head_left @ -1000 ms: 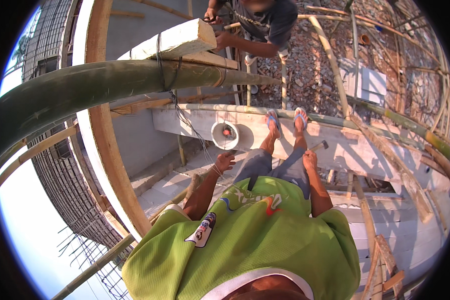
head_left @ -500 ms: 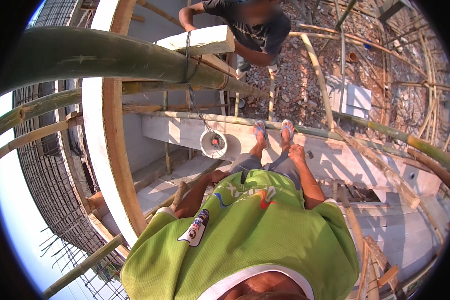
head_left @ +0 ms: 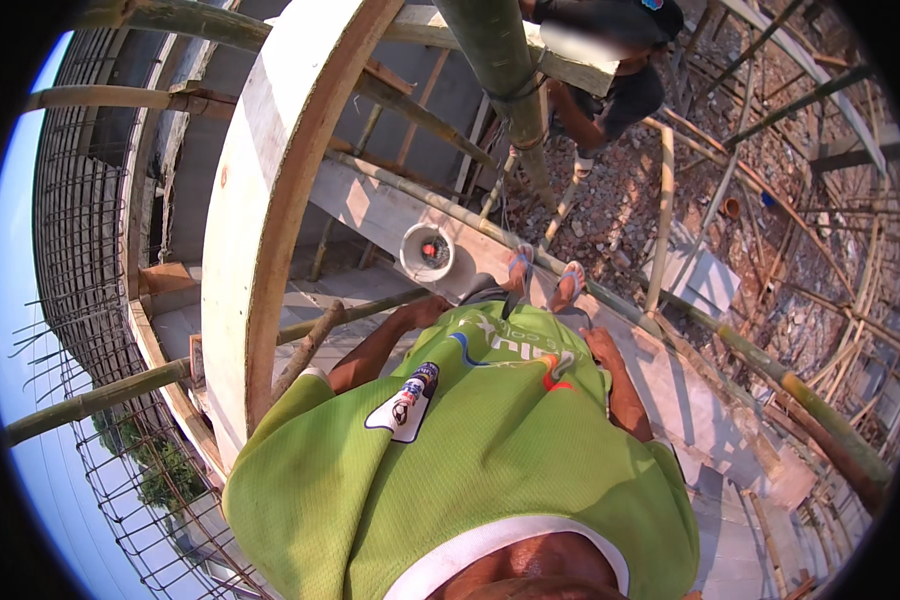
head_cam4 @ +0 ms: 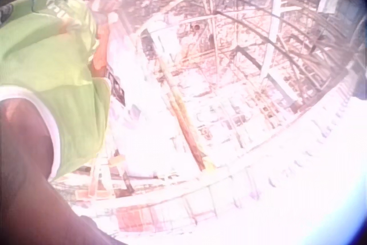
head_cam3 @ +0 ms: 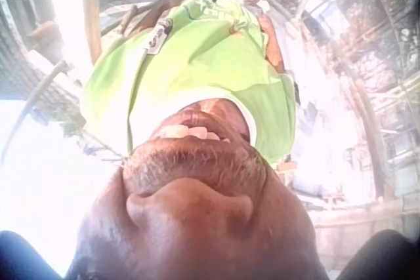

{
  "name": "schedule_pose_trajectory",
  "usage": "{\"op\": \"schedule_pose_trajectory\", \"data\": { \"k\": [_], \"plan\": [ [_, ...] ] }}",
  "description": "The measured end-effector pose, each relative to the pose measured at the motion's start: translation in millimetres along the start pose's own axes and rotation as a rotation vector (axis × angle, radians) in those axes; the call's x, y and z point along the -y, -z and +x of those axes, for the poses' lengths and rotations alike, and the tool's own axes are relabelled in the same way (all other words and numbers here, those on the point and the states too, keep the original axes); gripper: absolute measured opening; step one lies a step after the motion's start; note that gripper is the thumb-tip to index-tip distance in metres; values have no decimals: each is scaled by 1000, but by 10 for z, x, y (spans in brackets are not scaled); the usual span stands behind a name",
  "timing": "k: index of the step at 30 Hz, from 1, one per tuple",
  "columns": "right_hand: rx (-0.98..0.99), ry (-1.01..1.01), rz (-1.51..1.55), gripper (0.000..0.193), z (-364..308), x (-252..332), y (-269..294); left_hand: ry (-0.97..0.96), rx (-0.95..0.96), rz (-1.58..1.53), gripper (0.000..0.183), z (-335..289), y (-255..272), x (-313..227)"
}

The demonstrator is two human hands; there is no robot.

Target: The person assembles bamboo scaffolding by hammering nails into wooden planks and bamboo poles, then ties wire to secure the joints. The person works on a curved wooden formwork structure at a construction site.

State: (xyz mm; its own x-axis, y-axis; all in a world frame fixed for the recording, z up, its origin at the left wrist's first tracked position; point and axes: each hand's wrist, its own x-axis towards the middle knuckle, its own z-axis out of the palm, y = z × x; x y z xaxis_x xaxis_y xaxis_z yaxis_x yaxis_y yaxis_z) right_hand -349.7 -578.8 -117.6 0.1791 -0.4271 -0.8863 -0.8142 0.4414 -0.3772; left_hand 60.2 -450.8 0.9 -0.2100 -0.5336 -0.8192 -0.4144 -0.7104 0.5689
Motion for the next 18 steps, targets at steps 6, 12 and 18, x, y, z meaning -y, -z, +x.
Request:
{"op": "schedule_pose_trajectory", "data": {
  "k": [6,12,18],
  "plan": [
    [-342,233,-98,30,248,-525,-313,197,-164,-105,55,609,798,-62],
    [-342,305,-30,16,897,-1575,-314,7,-1055,628,85,1227,3087,-1130],
    [-277,-88,493,11,147,-1161,-28,365,-1088,740,82,1221,3528,-1286]
  ]
}}
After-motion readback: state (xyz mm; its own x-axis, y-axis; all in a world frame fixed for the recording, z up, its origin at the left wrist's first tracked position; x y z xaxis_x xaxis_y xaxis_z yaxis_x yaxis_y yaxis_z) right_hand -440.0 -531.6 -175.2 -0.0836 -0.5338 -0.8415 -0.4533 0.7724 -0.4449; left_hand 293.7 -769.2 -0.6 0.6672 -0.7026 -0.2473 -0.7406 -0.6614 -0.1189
